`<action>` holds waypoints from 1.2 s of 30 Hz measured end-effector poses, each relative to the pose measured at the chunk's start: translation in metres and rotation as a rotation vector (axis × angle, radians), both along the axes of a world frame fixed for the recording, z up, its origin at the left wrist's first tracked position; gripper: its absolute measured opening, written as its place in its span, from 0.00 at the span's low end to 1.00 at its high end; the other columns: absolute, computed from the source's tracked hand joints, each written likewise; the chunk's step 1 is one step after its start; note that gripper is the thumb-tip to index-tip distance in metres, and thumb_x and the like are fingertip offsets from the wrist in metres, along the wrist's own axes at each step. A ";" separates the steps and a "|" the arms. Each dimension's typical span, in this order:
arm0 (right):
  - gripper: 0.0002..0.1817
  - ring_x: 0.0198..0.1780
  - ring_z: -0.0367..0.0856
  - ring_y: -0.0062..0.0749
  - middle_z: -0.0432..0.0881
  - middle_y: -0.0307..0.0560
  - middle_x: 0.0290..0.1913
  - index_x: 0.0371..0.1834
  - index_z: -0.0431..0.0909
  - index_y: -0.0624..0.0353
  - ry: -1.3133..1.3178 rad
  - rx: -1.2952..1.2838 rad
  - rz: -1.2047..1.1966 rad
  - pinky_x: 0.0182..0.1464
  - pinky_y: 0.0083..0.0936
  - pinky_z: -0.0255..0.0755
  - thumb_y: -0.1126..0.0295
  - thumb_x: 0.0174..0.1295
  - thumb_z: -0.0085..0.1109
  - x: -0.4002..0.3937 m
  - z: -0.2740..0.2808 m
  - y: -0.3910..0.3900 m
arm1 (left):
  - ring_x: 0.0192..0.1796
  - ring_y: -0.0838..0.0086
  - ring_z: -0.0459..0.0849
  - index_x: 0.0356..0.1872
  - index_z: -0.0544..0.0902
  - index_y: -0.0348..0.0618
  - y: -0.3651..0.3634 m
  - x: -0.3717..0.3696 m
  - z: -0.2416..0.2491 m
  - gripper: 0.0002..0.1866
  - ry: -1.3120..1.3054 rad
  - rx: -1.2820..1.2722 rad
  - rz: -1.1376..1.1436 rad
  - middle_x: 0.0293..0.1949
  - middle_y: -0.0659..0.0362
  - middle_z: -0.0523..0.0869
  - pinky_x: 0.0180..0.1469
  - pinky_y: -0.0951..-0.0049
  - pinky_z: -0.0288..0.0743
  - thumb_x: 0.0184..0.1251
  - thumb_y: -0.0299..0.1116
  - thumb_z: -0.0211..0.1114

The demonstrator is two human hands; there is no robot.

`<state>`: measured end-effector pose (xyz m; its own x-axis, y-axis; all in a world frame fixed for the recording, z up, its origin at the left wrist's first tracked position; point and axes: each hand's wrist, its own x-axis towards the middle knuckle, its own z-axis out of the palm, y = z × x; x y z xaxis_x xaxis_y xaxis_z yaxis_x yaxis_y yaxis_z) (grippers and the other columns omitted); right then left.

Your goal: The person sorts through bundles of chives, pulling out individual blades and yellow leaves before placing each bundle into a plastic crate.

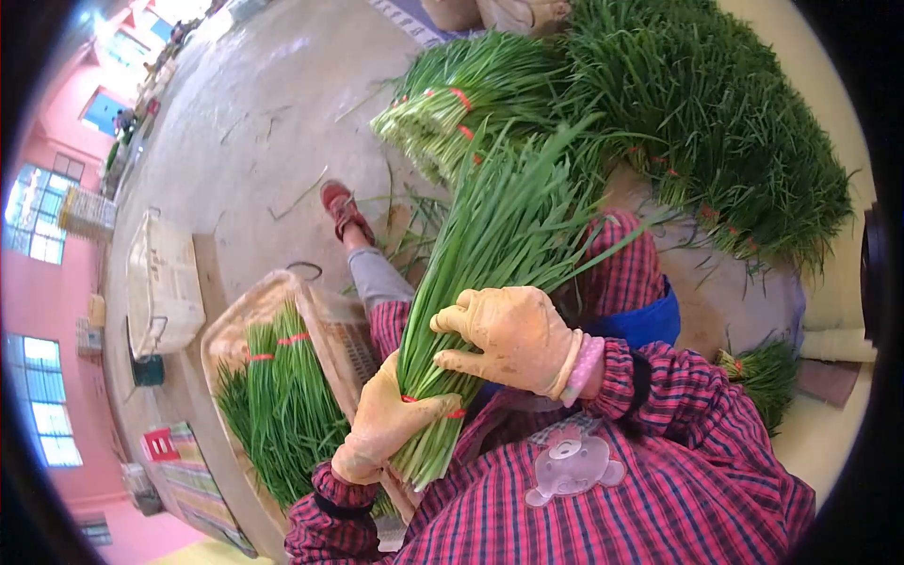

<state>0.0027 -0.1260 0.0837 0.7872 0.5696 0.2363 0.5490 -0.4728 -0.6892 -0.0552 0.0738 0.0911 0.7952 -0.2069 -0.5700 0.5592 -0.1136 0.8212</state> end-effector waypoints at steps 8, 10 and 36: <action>0.12 0.43 0.83 0.45 0.84 0.49 0.36 0.36 0.81 0.54 0.395 -0.123 0.103 0.45 0.38 0.76 0.58 0.56 0.62 -0.012 -0.043 0.042 | 0.49 0.77 0.83 0.60 0.71 0.38 0.030 -0.037 -0.037 0.33 -0.004 0.217 -0.074 0.47 0.58 0.85 0.52 0.74 0.77 0.51 0.25 0.74; 0.12 0.38 0.83 0.42 0.84 0.45 0.34 0.35 0.82 0.53 0.398 -0.156 0.104 0.43 0.35 0.76 0.57 0.56 0.63 -0.014 -0.051 0.046 | 0.49 0.76 0.84 0.61 0.72 0.38 0.030 -0.043 -0.040 0.33 -0.022 0.241 -0.096 0.47 0.58 0.86 0.52 0.74 0.77 0.51 0.26 0.75; 0.36 0.56 0.78 0.30 0.78 0.45 0.59 0.68 0.61 0.61 0.743 0.985 -0.207 0.59 0.28 0.73 0.78 0.56 0.67 0.010 -0.044 0.034 | 0.58 0.69 0.78 0.67 0.67 0.38 -0.008 0.027 -0.029 0.35 -0.329 -0.246 0.406 0.58 0.56 0.78 0.61 0.70 0.72 0.56 0.22 0.68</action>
<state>0.0127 -0.0920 0.0397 0.9664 0.2527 -0.0482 -0.1469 0.3881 -0.9098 -0.0281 0.0656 0.0618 0.9659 0.0564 -0.2527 0.2285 0.2730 0.9345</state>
